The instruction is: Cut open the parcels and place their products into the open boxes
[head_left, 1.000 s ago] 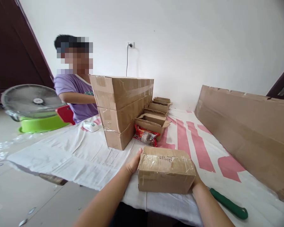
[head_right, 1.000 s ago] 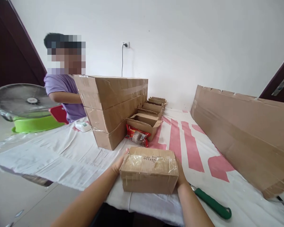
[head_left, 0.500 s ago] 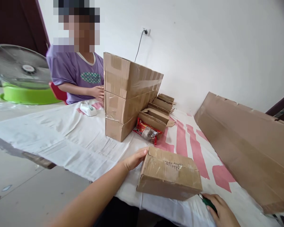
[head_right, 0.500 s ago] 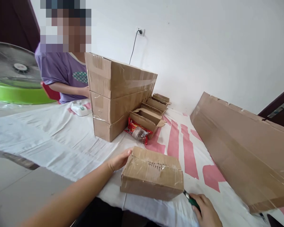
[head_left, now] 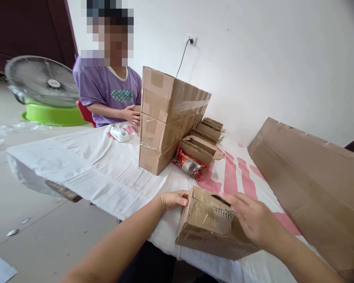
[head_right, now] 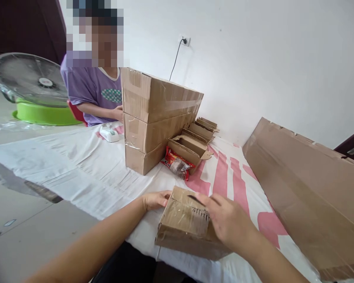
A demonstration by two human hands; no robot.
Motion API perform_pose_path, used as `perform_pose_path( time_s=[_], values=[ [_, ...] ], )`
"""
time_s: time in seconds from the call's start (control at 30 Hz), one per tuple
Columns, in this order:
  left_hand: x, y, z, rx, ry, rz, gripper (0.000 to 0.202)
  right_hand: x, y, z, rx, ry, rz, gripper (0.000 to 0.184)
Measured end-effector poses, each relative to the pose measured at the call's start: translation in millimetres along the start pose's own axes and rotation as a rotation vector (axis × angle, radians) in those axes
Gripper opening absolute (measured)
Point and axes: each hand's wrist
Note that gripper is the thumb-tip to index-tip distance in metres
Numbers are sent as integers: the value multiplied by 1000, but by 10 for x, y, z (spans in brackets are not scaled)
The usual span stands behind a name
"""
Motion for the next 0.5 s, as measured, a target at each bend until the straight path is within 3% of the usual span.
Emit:
perform_pose_path(
  time_s=[0.1,0.2,0.5],
  values=[
    [-4,-10,-6,1,-4,-1,64,308,-252,67,-129,-145,-84,57],
    [-1,-26,-16,1,-8,3,62,456,-288,83,-185,-233,-96,58],
    [21,-68,-59,-1,-55,9,59,358,-153,-140,-216,-406,-58,53]
  ],
)
Point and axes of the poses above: each hand's wrist, its own x-axis towards the middle knuckle, its own z-axis out of the palm, y = z × x, and after that the axes turned 11 degrees about x, right-handed
